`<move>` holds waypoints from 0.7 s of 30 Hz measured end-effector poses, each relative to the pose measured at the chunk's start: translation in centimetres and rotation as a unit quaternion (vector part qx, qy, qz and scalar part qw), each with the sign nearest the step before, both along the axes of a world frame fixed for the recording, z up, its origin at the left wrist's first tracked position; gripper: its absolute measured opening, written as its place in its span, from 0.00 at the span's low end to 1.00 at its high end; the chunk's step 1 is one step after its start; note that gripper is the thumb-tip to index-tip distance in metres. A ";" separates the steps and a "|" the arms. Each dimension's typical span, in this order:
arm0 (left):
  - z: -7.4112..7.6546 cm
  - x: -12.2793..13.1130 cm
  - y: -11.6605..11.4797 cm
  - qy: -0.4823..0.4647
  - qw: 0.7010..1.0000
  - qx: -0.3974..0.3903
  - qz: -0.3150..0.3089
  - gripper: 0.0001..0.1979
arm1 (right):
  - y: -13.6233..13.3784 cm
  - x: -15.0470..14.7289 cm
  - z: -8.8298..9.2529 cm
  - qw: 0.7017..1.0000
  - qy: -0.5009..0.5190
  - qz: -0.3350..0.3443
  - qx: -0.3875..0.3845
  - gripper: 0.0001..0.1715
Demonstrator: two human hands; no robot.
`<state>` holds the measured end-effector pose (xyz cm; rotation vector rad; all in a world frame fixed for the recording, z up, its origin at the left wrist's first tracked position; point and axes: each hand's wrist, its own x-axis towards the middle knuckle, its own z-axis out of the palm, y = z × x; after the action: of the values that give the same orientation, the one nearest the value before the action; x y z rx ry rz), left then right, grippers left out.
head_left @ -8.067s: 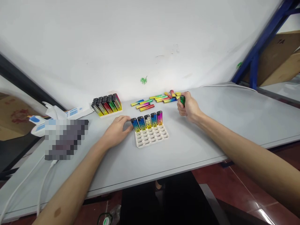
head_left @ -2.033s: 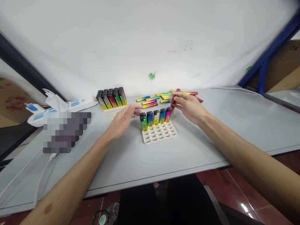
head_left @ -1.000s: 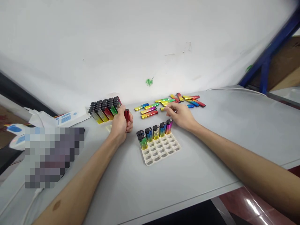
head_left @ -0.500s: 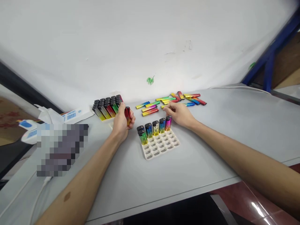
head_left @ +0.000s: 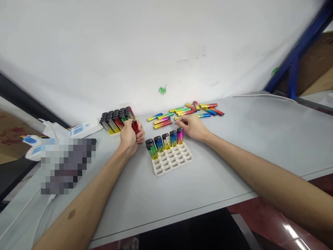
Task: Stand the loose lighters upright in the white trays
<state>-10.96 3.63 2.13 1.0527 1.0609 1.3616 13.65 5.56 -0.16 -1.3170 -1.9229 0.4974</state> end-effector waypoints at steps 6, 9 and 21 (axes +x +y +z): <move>-0.2 -0.1 0.0 -0.006 1.000 0.008 0.011 0.20 | 0.0 0.0 -0.1 1.000 -0.005 0.009 0.003 0.14; -0.2 0.1 0.0 -0.005 1.000 0.006 0.017 0.21 | 0.0 0.0 -0.1 1.000 -0.007 0.010 -0.004 0.14; 4.4 -0.4 -3.3 0.203 0.939 0.271 0.063 0.09 | -0.2 -0.2 0.1 0.999 -0.024 0.011 -0.019 0.13</move>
<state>-11.33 0.36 6.49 1.7573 1.0826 1.6316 13.49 5.38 -0.04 -1.3439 -1.9782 0.5212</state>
